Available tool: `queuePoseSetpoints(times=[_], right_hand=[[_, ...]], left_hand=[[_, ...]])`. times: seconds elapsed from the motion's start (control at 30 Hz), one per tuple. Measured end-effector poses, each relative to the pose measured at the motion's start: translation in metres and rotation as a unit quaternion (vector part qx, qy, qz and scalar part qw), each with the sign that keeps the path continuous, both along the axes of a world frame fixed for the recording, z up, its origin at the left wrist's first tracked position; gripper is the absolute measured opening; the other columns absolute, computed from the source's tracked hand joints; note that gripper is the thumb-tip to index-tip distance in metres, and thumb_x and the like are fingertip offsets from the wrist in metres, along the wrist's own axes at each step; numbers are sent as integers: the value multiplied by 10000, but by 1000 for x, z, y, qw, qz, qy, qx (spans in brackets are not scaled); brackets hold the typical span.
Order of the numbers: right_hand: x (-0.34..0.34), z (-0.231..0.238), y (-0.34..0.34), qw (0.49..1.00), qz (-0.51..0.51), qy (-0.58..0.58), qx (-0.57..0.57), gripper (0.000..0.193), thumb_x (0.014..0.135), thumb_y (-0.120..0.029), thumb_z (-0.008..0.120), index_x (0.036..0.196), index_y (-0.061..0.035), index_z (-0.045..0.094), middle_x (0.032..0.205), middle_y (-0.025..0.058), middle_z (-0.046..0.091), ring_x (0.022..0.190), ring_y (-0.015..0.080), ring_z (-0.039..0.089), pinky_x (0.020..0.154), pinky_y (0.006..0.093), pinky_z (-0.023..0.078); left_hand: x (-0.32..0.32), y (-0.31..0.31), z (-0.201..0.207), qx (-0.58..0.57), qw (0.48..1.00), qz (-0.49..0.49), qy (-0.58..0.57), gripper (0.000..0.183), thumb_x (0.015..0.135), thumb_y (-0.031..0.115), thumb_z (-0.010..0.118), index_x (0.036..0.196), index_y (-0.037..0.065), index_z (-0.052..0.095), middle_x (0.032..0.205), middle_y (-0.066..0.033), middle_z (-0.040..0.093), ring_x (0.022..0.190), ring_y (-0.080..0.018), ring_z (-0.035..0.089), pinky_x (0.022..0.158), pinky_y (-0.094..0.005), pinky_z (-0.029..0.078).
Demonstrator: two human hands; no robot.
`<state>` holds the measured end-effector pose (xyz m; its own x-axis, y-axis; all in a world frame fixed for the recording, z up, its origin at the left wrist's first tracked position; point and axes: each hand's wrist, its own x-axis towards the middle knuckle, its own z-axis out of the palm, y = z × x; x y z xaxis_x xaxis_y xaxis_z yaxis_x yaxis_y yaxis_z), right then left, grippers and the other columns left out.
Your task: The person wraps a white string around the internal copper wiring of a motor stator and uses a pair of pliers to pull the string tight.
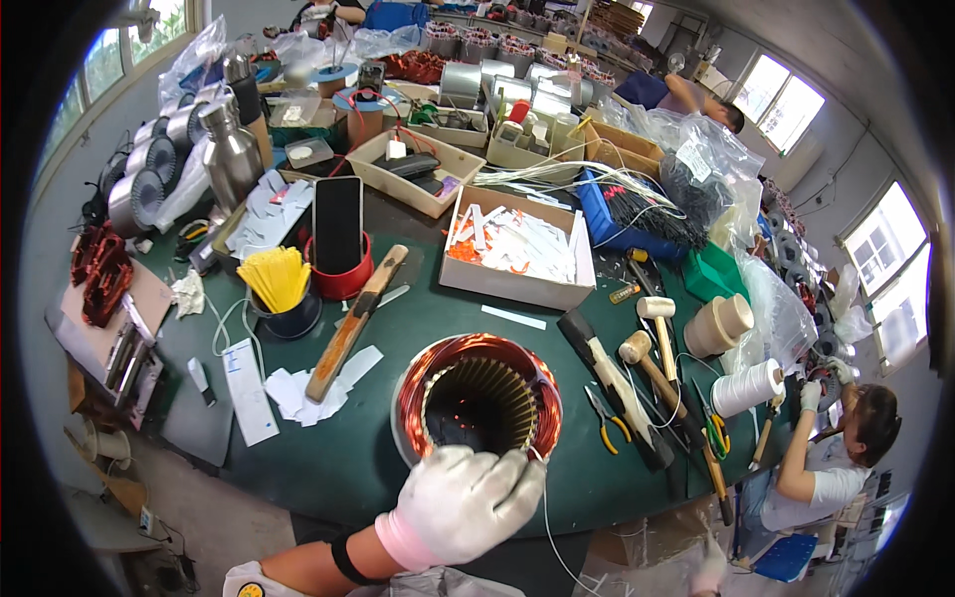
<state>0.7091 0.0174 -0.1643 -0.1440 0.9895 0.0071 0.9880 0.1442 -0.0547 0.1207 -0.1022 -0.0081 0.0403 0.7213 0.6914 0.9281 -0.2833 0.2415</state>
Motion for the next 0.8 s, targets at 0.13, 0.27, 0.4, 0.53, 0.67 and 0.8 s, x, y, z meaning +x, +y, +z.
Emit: queuePoseSetpoints(times=[0.13,0.27,0.4,0.53,0.67,0.8], right_hand=[[-301,153,-18,940,247,237,-7,269,997,-125,610,1194,25,714,1092,228,744,1000,380,736,886,438,581],[-386,178,-8,854,328,347,-206,363,1072,-256,548,1233,49,663,1087,229,718,967,399,713,860,406,565],[-387,179,17,731,330,360,-476,407,1094,-350,538,1083,35,671,782,178,645,627,388,614,652,437,512],[-377,175,30,597,434,461,-493,271,1028,-314,673,1015,-47,719,968,175,680,739,344,633,686,451,529],[-401,178,29,562,435,589,-384,209,1002,-285,710,1009,-78,736,1066,164,676,805,335,638,719,457,532],[-412,174,30,570,428,652,-259,150,976,-256,747,1003,-108,752,1165,154,671,870,325,643,753,463,534]], left_hand=[[9,6,2,-9,999,20,-45,348,770,146,789,1103,76,721,904,-21,716,640,-128,655,560,-302,485],[5,4,-5,36,999,16,-2,362,900,224,588,1167,13,711,1069,-140,727,857,-215,689,716,-316,507],[0,6,-12,42,999,-22,13,327,947,244,568,1097,-8,712,977,-155,746,805,-260,691,726,-357,515],[1,12,-13,61,997,0,37,274,958,251,561,1039,41,719,944,-126,749,785,-241,688,754,-375,505],[0,19,-26,98,995,10,26,266,959,249,557,1029,51,720,937,-117,748,784,-238,688,771,-375,499],[-5,18,-32,136,990,22,36,259,959,248,554,1018,60,721,930,-107,748,783,-235,687,788,-374,492]])
